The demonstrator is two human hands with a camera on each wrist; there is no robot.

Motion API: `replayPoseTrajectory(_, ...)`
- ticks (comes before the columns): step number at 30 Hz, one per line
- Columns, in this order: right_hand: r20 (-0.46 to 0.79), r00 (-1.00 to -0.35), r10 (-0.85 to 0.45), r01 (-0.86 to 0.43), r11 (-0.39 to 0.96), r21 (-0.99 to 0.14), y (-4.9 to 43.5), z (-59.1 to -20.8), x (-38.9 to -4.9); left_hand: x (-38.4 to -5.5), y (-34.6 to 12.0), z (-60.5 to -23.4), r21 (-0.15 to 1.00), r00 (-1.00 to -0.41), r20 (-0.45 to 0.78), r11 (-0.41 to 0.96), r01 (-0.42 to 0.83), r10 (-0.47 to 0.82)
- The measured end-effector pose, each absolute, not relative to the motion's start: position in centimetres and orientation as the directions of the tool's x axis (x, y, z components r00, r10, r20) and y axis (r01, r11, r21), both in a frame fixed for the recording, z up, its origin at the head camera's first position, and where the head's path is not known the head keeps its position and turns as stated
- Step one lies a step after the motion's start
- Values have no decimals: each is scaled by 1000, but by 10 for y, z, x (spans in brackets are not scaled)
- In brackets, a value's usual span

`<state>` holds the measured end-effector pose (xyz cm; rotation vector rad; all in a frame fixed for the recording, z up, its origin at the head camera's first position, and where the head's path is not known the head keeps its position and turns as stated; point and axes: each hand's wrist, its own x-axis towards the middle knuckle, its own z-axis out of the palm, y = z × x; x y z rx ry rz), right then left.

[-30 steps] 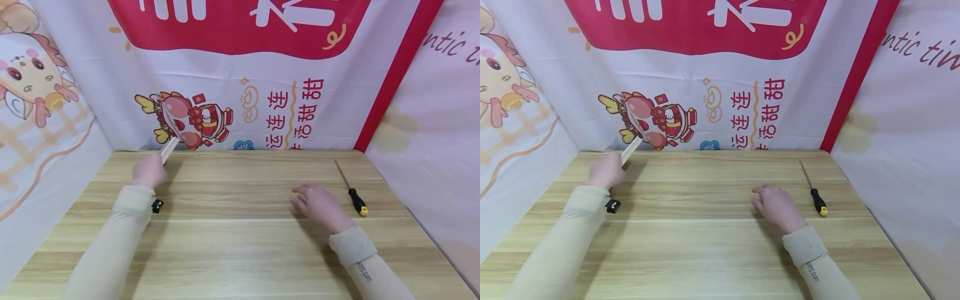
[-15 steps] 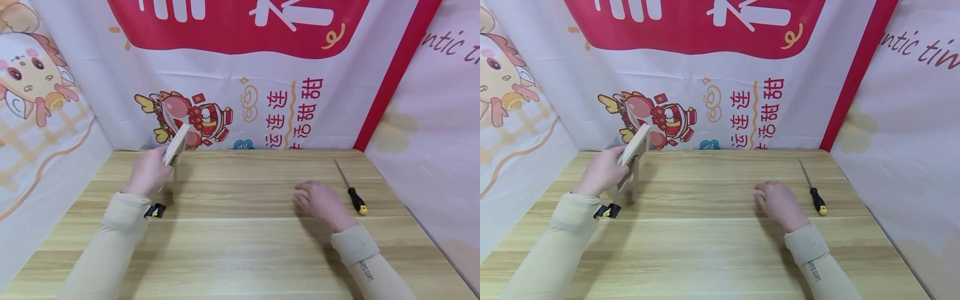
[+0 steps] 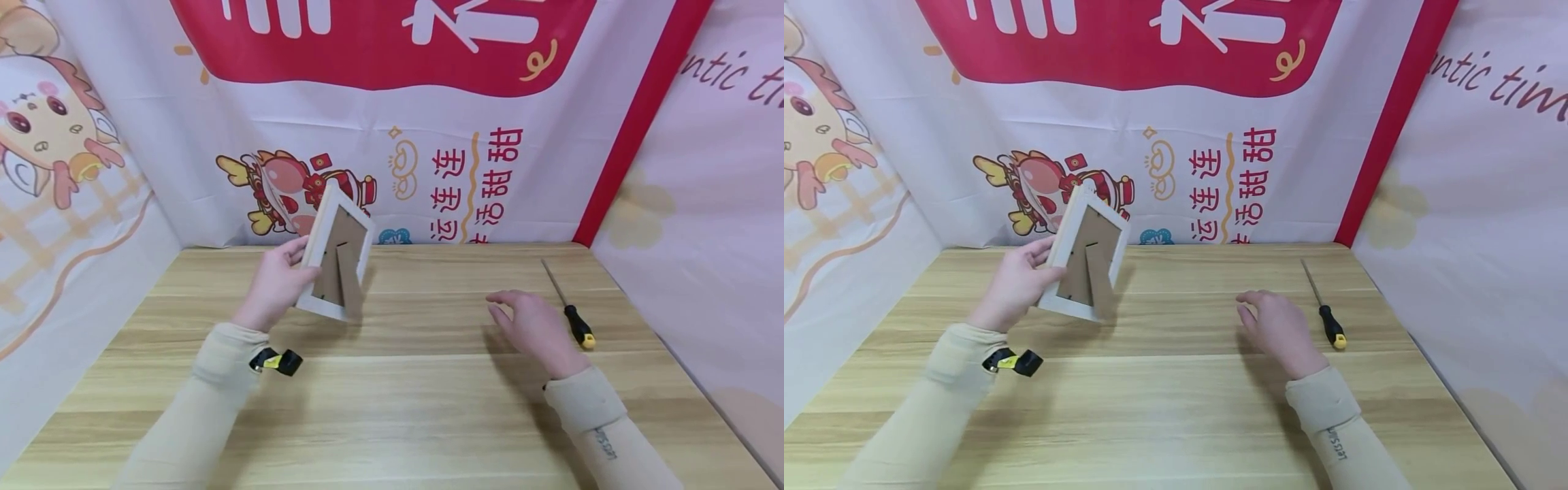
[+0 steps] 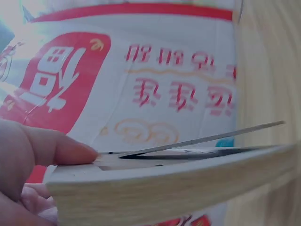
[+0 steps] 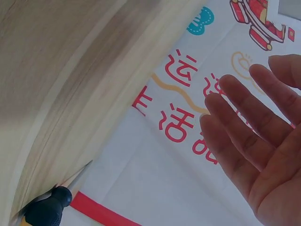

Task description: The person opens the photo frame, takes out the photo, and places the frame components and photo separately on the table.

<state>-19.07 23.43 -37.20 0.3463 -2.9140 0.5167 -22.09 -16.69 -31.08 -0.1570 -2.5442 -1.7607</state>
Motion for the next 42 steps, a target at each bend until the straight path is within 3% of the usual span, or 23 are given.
replayPoseTrajectory(6,233,-955,-186,-268,879,-395,236,-372,-191,-216,-135,-330,999,-993,27,17,29,118)
replayPoseTrajectory(19,264,-950,-168,-282,823,-493,238,-366,-189,-207,-82,-365,945,-973,-123,-277,-175,197)
replayPoseTrajectory(26,252,-954,-165,-274,823,-498,242,-367,-189,-204,-69,-384,913,-952,-150,-333,-237,266)
replayPoseTrajectory(42,213,-967,-140,-230,836,-497,251,-371,-184,-202,-55,-405,872,-934,-216,-373,-316,286)
